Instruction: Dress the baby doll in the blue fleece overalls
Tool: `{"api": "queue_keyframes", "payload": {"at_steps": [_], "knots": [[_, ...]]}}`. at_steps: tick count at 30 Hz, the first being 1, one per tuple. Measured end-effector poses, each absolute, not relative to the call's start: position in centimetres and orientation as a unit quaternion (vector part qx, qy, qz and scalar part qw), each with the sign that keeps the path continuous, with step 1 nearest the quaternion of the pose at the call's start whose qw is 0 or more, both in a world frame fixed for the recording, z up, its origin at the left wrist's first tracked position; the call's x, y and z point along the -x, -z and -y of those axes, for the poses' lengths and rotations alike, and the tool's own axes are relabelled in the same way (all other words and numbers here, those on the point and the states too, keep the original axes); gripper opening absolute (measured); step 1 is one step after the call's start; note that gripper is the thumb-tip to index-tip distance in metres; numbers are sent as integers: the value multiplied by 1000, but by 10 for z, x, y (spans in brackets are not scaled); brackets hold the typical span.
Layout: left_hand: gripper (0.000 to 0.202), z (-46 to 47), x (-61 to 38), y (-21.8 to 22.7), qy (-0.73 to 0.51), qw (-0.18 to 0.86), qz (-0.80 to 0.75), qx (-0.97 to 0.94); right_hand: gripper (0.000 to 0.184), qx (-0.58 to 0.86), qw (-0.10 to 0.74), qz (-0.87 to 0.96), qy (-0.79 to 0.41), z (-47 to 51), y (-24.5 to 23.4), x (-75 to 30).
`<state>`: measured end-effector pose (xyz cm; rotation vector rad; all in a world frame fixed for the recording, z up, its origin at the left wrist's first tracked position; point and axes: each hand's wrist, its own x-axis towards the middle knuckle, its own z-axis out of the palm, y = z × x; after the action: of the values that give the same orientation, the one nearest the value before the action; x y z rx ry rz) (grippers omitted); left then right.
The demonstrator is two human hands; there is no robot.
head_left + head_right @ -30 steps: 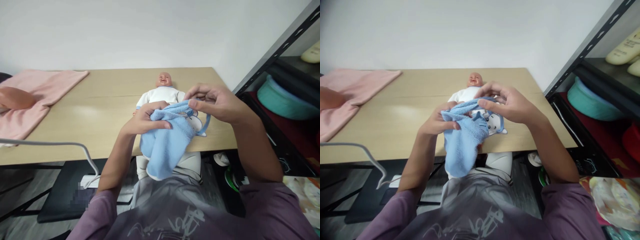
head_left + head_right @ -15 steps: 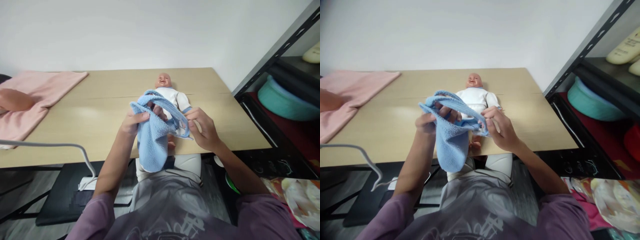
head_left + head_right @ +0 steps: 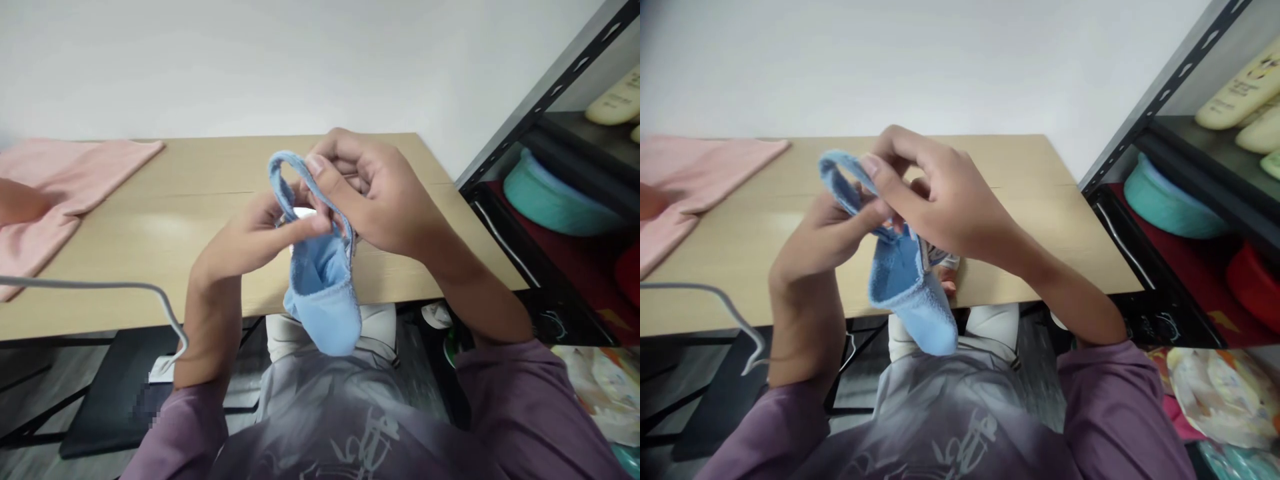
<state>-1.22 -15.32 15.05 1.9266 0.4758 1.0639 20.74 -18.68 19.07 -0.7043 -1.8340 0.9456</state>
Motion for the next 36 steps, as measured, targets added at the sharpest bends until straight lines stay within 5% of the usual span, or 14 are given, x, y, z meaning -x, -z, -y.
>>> {"api": "queue_keyframes", "payload": {"at_steps": [5,10,15,18,21,24,28,34,36], "knots": [[52,156,8,-163,-571,404,-196,-687,51,286,409,770,-399,169,-171,-225],[43,137,27,-171,-465,565,-148,-666,43,208,187,883,-376,136,-128,-236],[28,126,61,-166,-471,439,-217,-734,41,196,313,851,-373,131,-116,-242],[66,121,80,-152,-359,402,-242,-807,46,267,388,797,-378,140,-128,-242],[71,110,87,-131,-293,478,-165,-812,48,316,403,774,-373,150,-141,-232],[61,100,81,-115,-294,551,-118,-772,45,328,391,775,-373,157,-147,-223],[46,101,57,-114,-311,523,-173,-774,43,346,366,778,-375,156,-146,-229],[31,111,32,-117,-352,460,-181,-795,51,272,142,846,-436,138,-121,-245],[32,110,34,-117,-338,444,-187,-809,53,258,131,849,-441,136,-108,-244]]}}
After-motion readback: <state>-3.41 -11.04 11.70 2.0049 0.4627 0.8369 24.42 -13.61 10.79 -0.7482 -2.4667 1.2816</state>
